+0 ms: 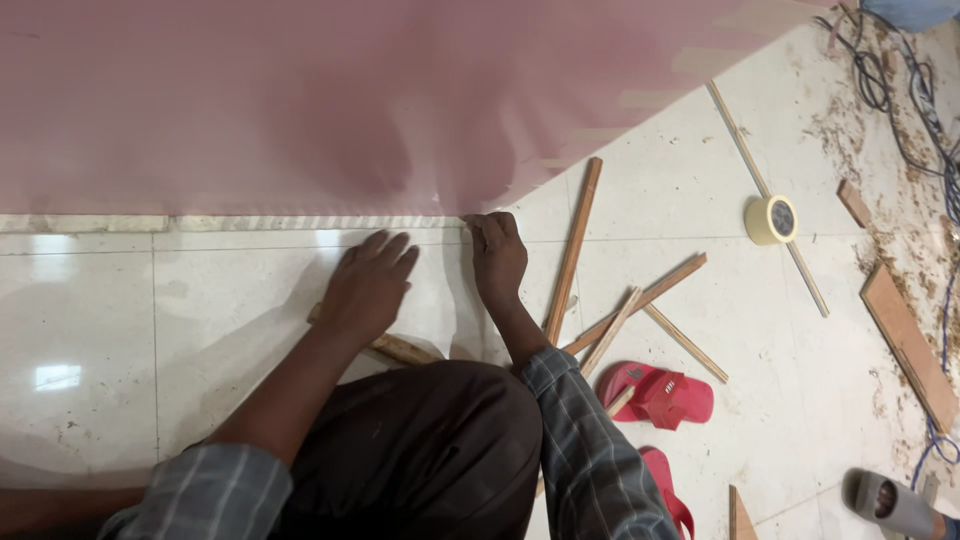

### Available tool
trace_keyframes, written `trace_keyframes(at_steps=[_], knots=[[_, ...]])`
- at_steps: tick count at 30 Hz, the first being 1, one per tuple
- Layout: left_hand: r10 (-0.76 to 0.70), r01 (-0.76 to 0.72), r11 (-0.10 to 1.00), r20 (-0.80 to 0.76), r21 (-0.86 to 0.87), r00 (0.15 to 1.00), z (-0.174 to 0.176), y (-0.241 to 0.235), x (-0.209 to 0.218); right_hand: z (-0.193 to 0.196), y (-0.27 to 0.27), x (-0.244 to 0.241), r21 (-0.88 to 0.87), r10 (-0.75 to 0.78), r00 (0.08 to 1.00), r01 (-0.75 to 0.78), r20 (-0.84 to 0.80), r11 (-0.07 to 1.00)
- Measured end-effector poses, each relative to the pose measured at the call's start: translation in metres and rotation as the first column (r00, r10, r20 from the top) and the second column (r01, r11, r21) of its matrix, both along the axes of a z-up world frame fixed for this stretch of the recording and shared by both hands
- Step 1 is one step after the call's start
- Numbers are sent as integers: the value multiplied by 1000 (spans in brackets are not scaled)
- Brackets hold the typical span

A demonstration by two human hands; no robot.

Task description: The person is installing a wooden baseboard along the bottom of a pink wall. They use a wooden mallet to tap the baseboard into place and apply masking tape to secure sections. The person also handles small wooden sticks and a roll of tape during the process.

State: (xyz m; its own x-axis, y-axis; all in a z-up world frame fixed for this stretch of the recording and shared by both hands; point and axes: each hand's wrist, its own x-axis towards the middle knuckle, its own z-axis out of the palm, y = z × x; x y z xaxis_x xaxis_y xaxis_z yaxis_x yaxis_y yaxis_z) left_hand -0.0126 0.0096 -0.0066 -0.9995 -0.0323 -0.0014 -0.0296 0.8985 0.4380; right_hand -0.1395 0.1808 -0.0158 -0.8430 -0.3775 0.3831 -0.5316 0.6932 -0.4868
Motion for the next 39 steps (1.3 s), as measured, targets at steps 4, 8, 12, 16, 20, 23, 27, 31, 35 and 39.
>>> trace_keyframes(at_steps=[4,8,12,16,20,23,27,31,35,39], knots=[[-21,22,1000,48,-14,999,-1,5,-18,-9,-10,-7,46,35,995,-31,-94,998],[-8,10,1000,77,-20,997,0,3,-19,-15,-12,-7,76,5,996,2,-91,997],[-22,24,999,40,-37,999,-6,3,-18,-21,-7,-10,57,-51,992,57,-113,997],[-20,23,999,64,-36,998,-9,5,-20,-29,-6,-13,51,-7,989,14,-149,999],[-27,31,999,95,-41,995,-9,6,-22,-35,-5,-18,28,2,991,2,-136,1000],[-33,39,998,101,-56,994,-10,6,-20,-39,-5,-19,7,15,990,-14,-138,1000],[-29,37,998,121,-59,992,-8,8,-21,-40,-3,-19,5,17,994,-17,-111,1000],[-28,34,998,133,-47,991,-7,6,-19,-41,-1,-18,-37,28,994,-32,-106,999],[-23,30,998,129,-50,991,-8,3,-19,-44,0,-19,-55,11,994,-17,-108,998],[-15,22,999,145,-48,989,-10,5,-21,-47,0,-20,-15,-10,995,9,-99,1000]])
